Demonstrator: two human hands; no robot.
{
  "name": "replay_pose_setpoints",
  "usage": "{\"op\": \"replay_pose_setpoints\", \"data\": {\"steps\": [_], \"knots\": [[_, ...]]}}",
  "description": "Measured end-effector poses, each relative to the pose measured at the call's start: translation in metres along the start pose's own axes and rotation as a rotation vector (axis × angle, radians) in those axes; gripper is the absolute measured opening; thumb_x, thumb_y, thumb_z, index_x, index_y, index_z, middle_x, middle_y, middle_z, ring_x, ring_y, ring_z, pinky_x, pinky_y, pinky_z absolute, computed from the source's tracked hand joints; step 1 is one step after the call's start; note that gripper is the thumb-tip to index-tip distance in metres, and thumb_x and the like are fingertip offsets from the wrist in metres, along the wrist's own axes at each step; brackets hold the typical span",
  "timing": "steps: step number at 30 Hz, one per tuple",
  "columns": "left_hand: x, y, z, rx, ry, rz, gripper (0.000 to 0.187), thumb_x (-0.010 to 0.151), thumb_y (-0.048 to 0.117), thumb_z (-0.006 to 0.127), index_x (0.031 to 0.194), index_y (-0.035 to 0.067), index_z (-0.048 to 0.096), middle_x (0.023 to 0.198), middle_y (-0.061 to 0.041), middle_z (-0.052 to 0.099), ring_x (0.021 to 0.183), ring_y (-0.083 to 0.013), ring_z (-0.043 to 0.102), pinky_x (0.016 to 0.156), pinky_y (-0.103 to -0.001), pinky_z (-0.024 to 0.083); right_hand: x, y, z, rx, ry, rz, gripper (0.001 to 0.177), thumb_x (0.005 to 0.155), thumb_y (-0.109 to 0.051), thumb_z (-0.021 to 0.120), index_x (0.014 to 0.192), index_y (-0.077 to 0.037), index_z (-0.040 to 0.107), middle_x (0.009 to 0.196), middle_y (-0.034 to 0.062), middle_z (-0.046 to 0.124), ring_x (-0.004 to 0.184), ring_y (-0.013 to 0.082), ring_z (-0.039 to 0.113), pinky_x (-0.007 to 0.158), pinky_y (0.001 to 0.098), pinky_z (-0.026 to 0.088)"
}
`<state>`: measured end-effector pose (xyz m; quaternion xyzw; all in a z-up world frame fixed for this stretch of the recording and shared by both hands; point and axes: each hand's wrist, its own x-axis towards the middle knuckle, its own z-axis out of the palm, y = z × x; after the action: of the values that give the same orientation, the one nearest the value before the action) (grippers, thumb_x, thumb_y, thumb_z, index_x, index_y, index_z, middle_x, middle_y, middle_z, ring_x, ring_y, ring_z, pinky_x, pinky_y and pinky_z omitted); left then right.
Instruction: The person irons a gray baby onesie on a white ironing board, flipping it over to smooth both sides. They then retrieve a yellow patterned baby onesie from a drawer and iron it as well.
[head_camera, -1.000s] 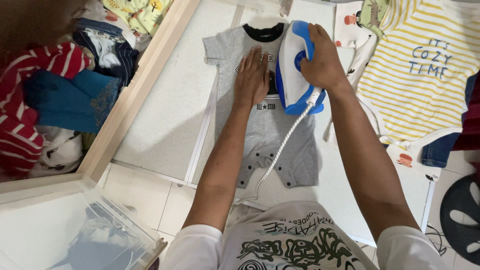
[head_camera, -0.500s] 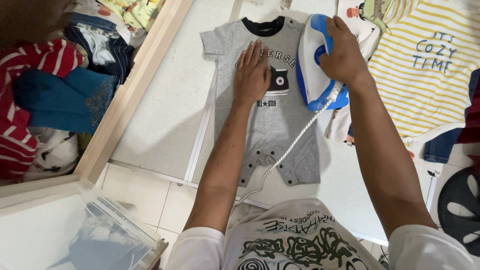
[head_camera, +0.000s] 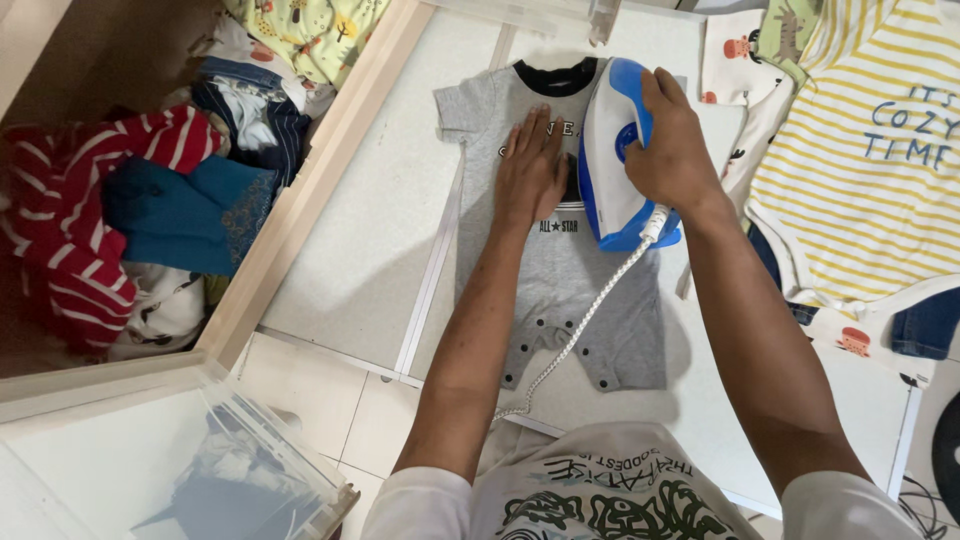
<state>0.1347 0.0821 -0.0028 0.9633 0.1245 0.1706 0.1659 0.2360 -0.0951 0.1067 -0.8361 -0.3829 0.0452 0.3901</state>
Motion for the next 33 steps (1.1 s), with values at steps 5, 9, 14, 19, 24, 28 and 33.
{"op": "replay_pose_setpoints", "data": {"steps": [5, 9, 14, 19, 24, 28, 33], "knots": [[0.001, -0.002, 0.007, -0.001, -0.012, -0.002, 0.055, 0.097, 0.023, 0.057, 0.148, 0.002, 0.051, 0.161, -0.02, 0.038, 0.154, -0.0308, 0.029, 0.128, -0.046, 0.02, 0.01, -0.005, 0.014, -0.033, -0.039, 0.024, 0.078, 0.076, 0.01, 0.06, 0.152, 0.012, 0.041, 0.157, 0.0388, 0.036, 0.145, 0.0516, 0.039, 0.12, 0.0448, 0.037], [-0.002, -0.004, 0.007, 0.022, -0.009, 0.01, 0.054, 0.099, 0.021, 0.055, 0.149, 0.002, 0.051, 0.163, -0.019, 0.038, 0.155, -0.0301, 0.028, 0.129, -0.044, 0.019, 0.02, -0.009, 0.015, -0.078, -0.06, 0.076, 0.079, 0.079, 0.01, 0.059, 0.155, 0.008, 0.04, 0.159, 0.0375, 0.033, 0.144, 0.0516, 0.039, 0.119, 0.0444, 0.039], [0.0, 0.0, 0.001, 0.023, -0.027, -0.013, 0.053, 0.101, 0.023, 0.052, 0.15, 0.003, 0.05, 0.163, -0.018, 0.037, 0.155, -0.03, 0.028, 0.13, -0.044, 0.019, 0.017, -0.015, 0.014, -0.093, -0.088, 0.098, 0.08, 0.078, 0.011, 0.059, 0.155, 0.009, 0.035, 0.16, 0.036, 0.03, 0.143, 0.0513, 0.038, 0.117, 0.0453, 0.038], [0.002, 0.003, -0.003, 0.048, -0.067, -0.027, 0.055, 0.099, 0.024, 0.052, 0.15, 0.004, 0.049, 0.163, -0.019, 0.035, 0.155, -0.0307, 0.026, 0.128, -0.045, 0.018, 0.004, -0.019, 0.012, -0.057, -0.109, 0.065, 0.081, 0.077, 0.01, 0.06, 0.154, 0.011, 0.036, 0.159, 0.0373, 0.03, 0.144, 0.0514, 0.037, 0.119, 0.0441, 0.037], [0.0, 0.001, -0.001, 0.063, -0.057, -0.001, 0.057, 0.099, 0.023, 0.052, 0.152, 0.004, 0.048, 0.164, -0.019, 0.035, 0.155, -0.0304, 0.027, 0.129, -0.044, 0.019, 0.005, -0.017, 0.014, -0.071, -0.103, 0.072, 0.078, 0.078, 0.01, 0.061, 0.153, 0.009, 0.039, 0.159, 0.0354, 0.032, 0.144, 0.0507, 0.039, 0.119, 0.0437, 0.038], [-0.002, 0.0, 0.003, 0.065, -0.039, -0.002, 0.055, 0.1, 0.024, 0.052, 0.152, 0.004, 0.048, 0.164, -0.018, 0.035, 0.156, -0.0304, 0.027, 0.13, -0.044, 0.019, 0.013, -0.011, 0.017, -0.111, -0.09, 0.086, 0.078, 0.078, 0.01, 0.06, 0.154, 0.007, 0.04, 0.16, 0.0345, 0.032, 0.143, 0.0503, 0.042, 0.117, 0.0445, 0.04], [0.005, 0.0, -0.003, 0.064, -0.101, -0.029, 0.059, 0.098, 0.025, 0.052, 0.154, 0.008, 0.046, 0.165, -0.017, 0.033, 0.156, -0.0295, 0.025, 0.129, -0.043, 0.018, 0.003, -0.02, 0.012, -0.149, -0.113, 0.113, 0.079, 0.079, 0.008, 0.059, 0.155, 0.007, 0.035, 0.162, 0.0338, 0.03, 0.133, 0.0532, 0.049, 0.11, 0.0488, 0.045]]}}
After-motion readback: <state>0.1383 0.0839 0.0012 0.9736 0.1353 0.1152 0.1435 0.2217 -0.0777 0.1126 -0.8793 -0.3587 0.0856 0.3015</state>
